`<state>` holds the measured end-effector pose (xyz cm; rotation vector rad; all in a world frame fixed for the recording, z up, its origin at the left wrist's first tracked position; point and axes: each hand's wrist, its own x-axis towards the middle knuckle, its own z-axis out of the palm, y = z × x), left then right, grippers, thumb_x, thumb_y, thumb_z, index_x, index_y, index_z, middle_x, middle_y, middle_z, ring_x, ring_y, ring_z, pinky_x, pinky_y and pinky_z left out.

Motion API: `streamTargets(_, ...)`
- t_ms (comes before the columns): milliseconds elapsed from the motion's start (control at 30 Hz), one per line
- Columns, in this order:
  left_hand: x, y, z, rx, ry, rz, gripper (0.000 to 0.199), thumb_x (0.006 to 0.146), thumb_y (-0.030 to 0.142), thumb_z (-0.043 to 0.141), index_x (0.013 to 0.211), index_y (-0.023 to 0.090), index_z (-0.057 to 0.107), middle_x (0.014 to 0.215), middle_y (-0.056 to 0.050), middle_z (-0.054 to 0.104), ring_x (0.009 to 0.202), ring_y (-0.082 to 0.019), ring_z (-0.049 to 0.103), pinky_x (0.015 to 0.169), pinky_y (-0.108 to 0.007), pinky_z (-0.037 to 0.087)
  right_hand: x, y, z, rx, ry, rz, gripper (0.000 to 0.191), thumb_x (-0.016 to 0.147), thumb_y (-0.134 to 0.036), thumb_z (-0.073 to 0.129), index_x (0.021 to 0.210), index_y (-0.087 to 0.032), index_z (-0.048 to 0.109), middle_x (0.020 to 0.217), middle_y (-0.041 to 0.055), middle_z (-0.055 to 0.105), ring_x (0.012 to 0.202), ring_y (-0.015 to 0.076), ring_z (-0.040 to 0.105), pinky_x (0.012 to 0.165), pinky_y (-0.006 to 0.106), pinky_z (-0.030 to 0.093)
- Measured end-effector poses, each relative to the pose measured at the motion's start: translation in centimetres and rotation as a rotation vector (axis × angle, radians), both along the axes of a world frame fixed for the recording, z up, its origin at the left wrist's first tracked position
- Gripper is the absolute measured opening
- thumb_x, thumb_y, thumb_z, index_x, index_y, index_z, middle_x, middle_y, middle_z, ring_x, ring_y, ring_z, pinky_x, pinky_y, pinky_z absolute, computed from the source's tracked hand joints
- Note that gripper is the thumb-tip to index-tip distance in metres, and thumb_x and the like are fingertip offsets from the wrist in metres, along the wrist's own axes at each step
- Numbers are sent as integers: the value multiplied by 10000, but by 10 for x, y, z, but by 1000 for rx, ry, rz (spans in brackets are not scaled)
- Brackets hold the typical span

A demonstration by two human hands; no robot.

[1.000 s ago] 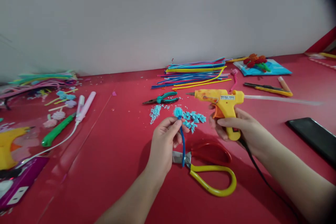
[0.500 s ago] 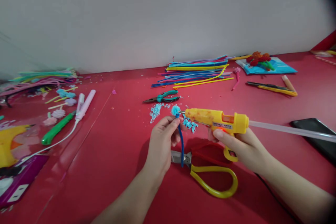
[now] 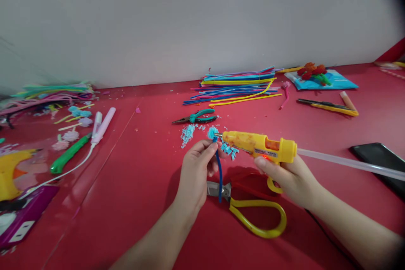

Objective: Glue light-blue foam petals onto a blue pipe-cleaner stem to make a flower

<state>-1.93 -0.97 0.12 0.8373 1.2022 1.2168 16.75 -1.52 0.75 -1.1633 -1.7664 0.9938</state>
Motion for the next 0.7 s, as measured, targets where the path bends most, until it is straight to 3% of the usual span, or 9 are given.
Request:
streamTargets(367, -1, 0, -2, 9, -9, 0, 160, 762, 322, 613, 739, 164, 601, 639, 17, 622, 419, -31, 397, 375, -155, 250, -1, -1, 3, 2, -2, -15, 238, 828, -363, 543, 638, -220, 538, 528, -23, 481, 459, 121, 461, 421, 229, 393)
streamTargets(533, -1, 1, -5, 13, -146, 63, 116, 763, 281, 633, 788, 169, 640, 703, 16, 631, 458, -24, 400, 388, -133, 266, -1, -1, 0, -137, 203, 2, 211, 838, -407, 525, 852, -224, 629, 756, 18, 649, 672, 177, 613, 624, 278, 508)
streamTargets(633, 3, -3, -3, 26, -270, 71, 33, 741, 221, 662, 748, 189, 668, 786, 16, 654, 598, -41, 507, 556, -133, 404, -7, 2, -3, -148, 371, -85, 316, 861, -476, 457, 951, -224, 626, 951, 38, 674, 903, 213, 627, 803, 314, 504)
streamTargets(700, 10, -10, 0, 31, -300, -35, 11, 718, 198, 680, 710, 204, 683, 799, 0, 670, 793, -108, 585, 758, -208, 448, -14, 4, -3, -160, 425, -155, 381, 871, -513, 406, 962, -214, 624, 959, 41, 677, 925, 220, 627, 798, 315, 507)
